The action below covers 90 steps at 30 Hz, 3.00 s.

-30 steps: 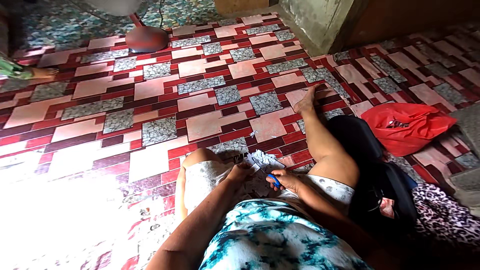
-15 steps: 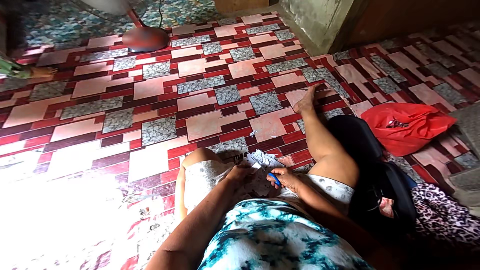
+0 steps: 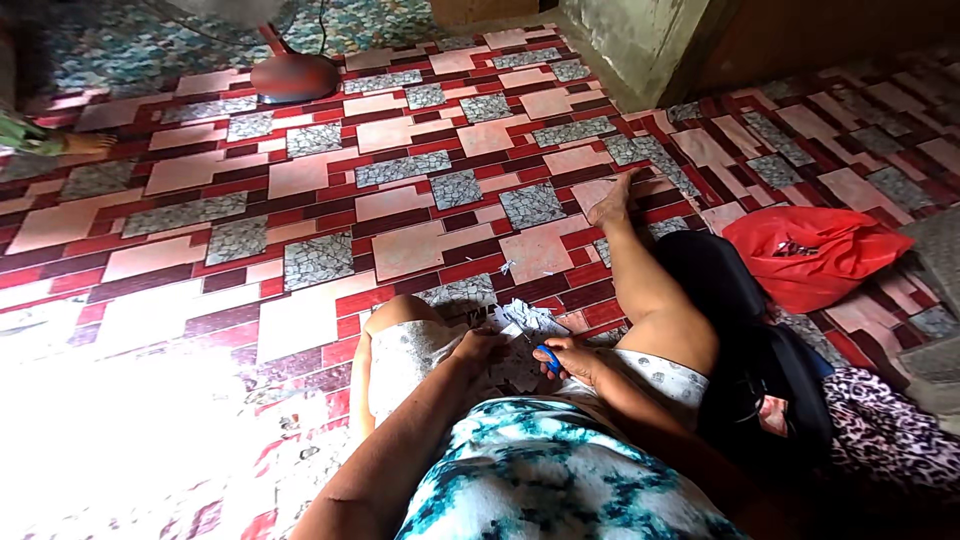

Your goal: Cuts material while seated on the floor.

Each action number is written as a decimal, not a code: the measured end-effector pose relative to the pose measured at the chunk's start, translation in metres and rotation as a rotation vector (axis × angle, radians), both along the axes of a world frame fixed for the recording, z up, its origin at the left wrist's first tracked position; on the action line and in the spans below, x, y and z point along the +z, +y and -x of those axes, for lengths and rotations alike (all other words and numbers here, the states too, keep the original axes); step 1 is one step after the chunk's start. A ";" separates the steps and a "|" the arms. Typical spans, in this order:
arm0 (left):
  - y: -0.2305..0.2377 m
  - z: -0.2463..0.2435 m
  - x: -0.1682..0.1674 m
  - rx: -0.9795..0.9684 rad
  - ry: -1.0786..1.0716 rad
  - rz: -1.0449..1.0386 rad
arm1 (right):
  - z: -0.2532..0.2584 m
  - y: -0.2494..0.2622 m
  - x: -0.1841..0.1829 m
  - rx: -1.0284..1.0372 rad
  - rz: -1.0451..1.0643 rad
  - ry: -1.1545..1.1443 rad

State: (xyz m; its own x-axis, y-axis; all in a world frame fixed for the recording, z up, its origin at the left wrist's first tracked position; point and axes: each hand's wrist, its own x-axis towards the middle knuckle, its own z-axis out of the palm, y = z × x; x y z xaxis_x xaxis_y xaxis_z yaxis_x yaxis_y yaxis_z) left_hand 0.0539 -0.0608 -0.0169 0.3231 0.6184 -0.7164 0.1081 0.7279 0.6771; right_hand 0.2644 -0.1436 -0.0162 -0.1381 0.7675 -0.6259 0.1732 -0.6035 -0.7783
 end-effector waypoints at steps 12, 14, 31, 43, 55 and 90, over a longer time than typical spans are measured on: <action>-0.001 -0.002 -0.002 -0.040 0.009 -0.021 | 0.000 0.001 -0.002 0.015 -0.029 0.003; -0.001 -0.002 -0.001 -0.044 0.006 -0.020 | 0.000 0.000 -0.002 0.011 -0.053 0.005; -0.001 0.001 -0.004 -0.119 0.053 -0.107 | 0.000 -0.001 0.007 0.135 -0.142 -0.105; -0.003 -0.001 0.001 -0.081 0.016 -0.069 | 0.003 -0.002 0.004 -0.026 -0.115 -0.025; 0.000 -0.001 -0.005 -0.066 -0.005 -0.042 | 0.003 0.000 0.002 0.049 -0.018 -0.020; -0.001 -0.002 -0.002 -0.051 -0.016 -0.037 | 0.002 -0.002 0.003 0.037 -0.123 -0.009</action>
